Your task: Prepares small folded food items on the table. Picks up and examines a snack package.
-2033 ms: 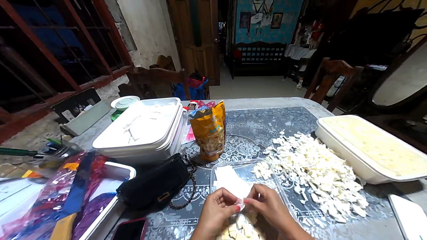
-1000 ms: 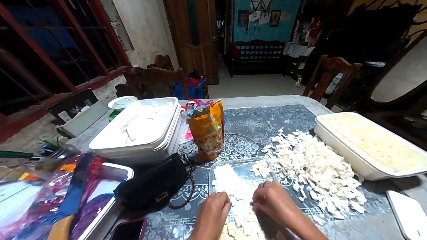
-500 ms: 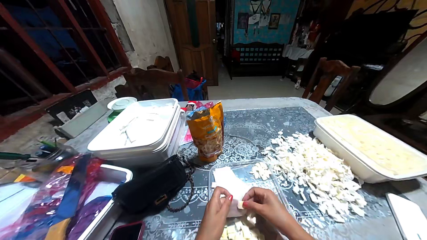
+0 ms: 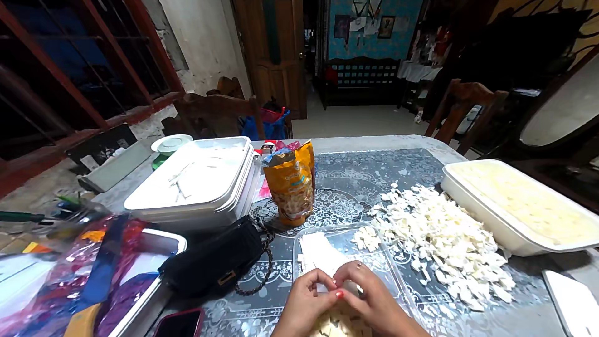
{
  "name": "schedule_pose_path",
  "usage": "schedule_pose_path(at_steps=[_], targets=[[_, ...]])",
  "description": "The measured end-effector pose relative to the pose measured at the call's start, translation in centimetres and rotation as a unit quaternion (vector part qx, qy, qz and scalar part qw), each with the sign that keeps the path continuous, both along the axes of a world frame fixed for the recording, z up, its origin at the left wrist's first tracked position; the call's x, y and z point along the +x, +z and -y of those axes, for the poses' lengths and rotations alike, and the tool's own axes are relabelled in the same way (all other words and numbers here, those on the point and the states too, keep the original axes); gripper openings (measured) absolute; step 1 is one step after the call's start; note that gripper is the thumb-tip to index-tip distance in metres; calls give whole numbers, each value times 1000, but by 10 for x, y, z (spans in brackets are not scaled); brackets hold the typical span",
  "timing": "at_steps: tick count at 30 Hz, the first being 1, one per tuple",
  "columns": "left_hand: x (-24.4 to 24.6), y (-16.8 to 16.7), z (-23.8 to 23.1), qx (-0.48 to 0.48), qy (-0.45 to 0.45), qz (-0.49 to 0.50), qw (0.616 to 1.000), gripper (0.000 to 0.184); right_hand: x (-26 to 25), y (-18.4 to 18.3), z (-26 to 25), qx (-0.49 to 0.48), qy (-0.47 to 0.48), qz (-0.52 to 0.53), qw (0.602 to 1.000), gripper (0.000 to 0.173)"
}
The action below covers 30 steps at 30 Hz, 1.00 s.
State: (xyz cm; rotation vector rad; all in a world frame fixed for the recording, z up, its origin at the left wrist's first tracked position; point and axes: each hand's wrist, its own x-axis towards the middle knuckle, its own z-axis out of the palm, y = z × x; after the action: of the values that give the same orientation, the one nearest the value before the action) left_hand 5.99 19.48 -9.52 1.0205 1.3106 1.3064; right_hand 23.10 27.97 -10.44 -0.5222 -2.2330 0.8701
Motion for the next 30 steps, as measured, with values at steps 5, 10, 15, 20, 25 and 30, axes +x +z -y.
schedule_pose_path(at_steps=[5,10,15,20,25,30], targets=[[-2,15,-1,-63,19,112,992,14,2,-2,-5,9,7,-31,999,18],[6,2,4,59,32,-113,991,16,3,11,0,-197,-56,-29,978,17],[-2,3,2,42,35,-65,996,8,9,20,-11,-232,-61,45,970,19],[0,8,-2,22,76,87,993,27,5,18,3,-108,-29,101,989,19],[1,0,-3,51,37,40,997,20,0,7,0,-176,17,-74,982,14],[-2,10,-6,84,42,13,996,17,5,12,-6,-18,-32,13,999,18]])
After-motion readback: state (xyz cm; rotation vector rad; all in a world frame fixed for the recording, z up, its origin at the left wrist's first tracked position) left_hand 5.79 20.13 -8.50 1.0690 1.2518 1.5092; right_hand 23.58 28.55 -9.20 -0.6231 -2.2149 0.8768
